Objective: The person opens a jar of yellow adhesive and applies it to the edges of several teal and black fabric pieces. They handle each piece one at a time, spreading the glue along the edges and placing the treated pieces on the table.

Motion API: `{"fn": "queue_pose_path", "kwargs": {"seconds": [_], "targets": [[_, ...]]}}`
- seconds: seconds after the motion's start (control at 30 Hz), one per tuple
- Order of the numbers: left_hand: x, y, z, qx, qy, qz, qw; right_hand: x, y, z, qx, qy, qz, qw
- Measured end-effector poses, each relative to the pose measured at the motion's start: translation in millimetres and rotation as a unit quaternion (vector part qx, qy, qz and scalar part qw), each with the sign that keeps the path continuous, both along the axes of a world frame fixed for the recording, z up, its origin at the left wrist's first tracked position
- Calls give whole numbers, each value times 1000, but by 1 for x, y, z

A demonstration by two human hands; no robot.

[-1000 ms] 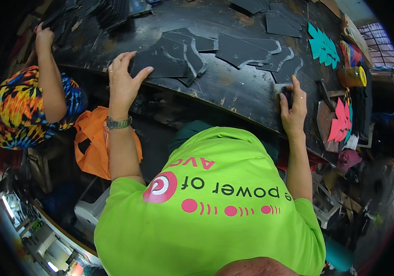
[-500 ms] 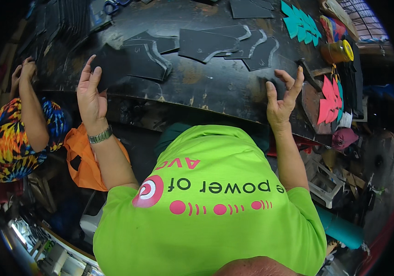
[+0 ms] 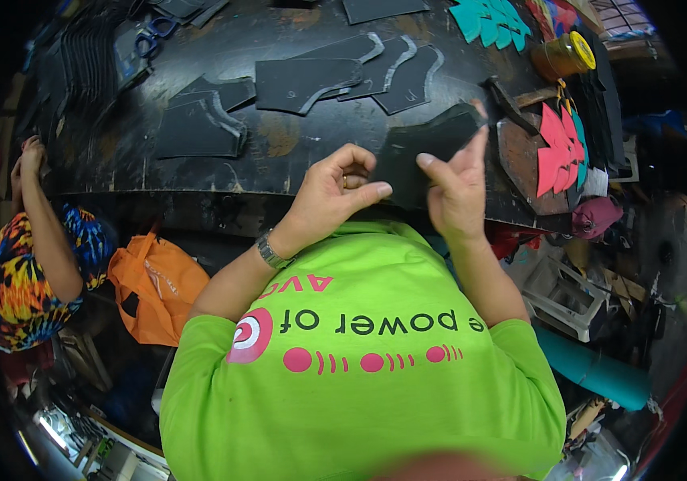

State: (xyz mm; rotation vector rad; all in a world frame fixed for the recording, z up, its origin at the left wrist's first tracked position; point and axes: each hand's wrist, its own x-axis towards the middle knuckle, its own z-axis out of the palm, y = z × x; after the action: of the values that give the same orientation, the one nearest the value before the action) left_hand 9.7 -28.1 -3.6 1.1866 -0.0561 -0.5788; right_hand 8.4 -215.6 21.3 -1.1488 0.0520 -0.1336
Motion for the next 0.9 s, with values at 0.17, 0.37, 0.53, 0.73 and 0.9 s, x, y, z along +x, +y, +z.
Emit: {"fn": "queue_pose_path", "kwargs": {"seconds": [0.17, 0.37, 0.53, 0.73, 0.9], "targets": [[34, 2, 19, 329, -432, 23, 839, 10, -68, 17, -343, -12, 64, 937], [90, -35, 22, 468, -587, 18, 661, 7, -76, 6, -664, 29, 48, 745], [110, -54, 20, 553, -600, -61, 575, 2, -74, -15, -653, -48, -34, 755], [114, -62, 18, 546, -626, -83, 551, -4, -75, -39, -588, -132, -127, 787], [119, -60, 23, 422, -645, 112, 627, -7, -74, -47, -568, -132, -158, 797]]}}
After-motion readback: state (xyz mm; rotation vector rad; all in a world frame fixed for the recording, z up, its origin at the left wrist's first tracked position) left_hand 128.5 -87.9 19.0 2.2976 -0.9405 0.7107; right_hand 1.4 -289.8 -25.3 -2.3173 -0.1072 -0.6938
